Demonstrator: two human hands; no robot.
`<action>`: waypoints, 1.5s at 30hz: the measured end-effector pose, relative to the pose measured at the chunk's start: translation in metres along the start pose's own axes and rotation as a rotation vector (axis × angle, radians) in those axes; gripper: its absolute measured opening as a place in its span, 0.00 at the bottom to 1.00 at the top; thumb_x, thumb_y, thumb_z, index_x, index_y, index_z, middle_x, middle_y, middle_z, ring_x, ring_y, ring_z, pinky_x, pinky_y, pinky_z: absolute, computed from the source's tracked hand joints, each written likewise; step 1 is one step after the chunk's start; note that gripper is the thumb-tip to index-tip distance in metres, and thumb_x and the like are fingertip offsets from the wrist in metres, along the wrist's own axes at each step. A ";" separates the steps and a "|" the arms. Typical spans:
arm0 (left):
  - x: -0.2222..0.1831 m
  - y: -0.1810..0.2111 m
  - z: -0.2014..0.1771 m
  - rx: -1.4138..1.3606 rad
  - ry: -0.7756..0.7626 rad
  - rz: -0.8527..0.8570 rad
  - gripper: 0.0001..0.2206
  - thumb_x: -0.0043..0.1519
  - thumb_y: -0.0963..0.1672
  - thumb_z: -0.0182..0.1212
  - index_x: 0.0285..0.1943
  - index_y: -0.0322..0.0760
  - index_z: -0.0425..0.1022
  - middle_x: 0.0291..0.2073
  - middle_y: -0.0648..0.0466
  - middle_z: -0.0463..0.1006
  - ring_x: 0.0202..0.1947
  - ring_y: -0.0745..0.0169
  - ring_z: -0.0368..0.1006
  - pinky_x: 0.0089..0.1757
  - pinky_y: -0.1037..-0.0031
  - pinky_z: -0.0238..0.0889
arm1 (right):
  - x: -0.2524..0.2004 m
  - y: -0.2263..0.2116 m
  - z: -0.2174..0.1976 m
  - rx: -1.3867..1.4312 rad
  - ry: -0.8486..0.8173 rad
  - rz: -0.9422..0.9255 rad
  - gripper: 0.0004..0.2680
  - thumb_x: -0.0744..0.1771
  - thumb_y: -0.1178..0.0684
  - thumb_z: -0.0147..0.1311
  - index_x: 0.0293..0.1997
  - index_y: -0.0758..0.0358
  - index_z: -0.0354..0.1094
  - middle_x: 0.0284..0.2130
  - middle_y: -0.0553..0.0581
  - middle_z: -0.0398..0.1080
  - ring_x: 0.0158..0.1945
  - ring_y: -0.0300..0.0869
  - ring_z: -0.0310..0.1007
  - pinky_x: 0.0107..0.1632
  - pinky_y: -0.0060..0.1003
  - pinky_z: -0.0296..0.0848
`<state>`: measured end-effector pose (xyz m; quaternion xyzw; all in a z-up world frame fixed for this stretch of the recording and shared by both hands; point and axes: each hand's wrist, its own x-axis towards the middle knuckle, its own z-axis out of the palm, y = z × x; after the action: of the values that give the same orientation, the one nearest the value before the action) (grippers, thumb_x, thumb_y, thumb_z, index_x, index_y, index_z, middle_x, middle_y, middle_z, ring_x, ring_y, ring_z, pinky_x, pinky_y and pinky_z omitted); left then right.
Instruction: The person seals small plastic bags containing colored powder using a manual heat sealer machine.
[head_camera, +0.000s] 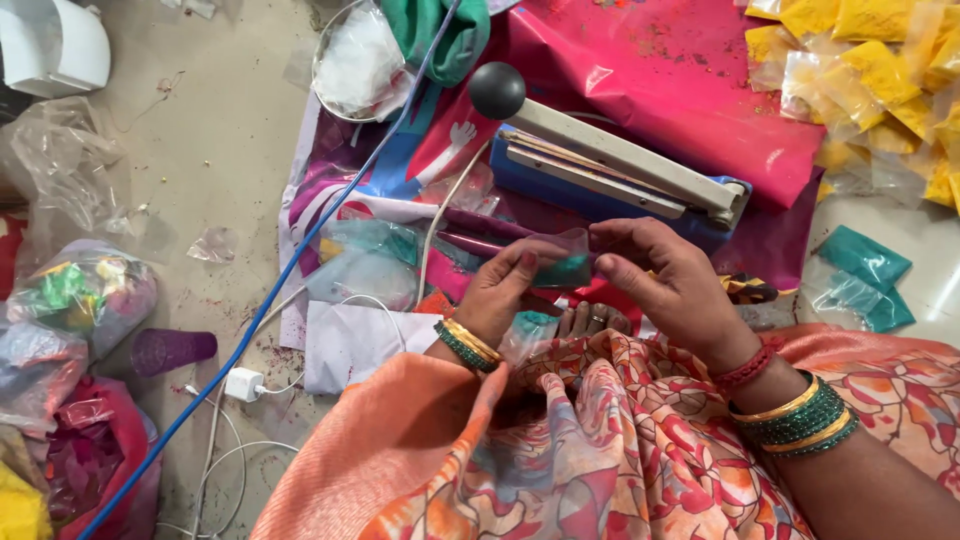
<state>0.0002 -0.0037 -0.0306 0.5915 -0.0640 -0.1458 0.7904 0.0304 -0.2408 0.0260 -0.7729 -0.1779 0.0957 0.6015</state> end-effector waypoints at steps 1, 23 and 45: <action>0.001 -0.004 0.002 -0.156 -0.028 -0.044 0.16 0.73 0.50 0.48 0.59 0.36 0.75 0.53 0.53 0.80 0.54 0.63 0.77 0.53 0.69 0.71 | 0.000 -0.001 0.002 0.110 0.000 0.054 0.11 0.68 0.59 0.56 0.57 0.64 0.69 0.48 0.54 0.72 0.50 0.39 0.74 0.51 0.33 0.75; 0.007 -0.021 0.023 0.558 0.102 0.366 0.06 0.68 0.41 0.63 0.50 0.34 0.82 0.46 0.50 0.83 0.49 0.63 0.77 0.53 0.71 0.67 | 0.005 -0.015 -0.008 -0.550 -0.048 -0.177 0.02 0.63 0.61 0.62 0.33 0.68 0.75 0.33 0.55 0.73 0.41 0.43 0.70 0.45 0.39 0.69; 0.000 -0.035 0.025 0.241 0.270 0.256 0.04 0.68 0.39 0.61 0.48 0.35 0.80 0.40 0.54 0.79 0.43 0.66 0.75 0.47 0.75 0.69 | 0.002 0.017 -0.010 0.310 -0.215 0.069 0.07 0.67 0.59 0.55 0.48 0.68 0.68 0.44 0.53 0.73 0.46 0.33 0.69 0.49 0.30 0.70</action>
<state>-0.0125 -0.0361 -0.0570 0.6828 -0.0493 0.0449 0.7276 0.0387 -0.2527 0.0122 -0.6620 -0.1976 0.2245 0.6873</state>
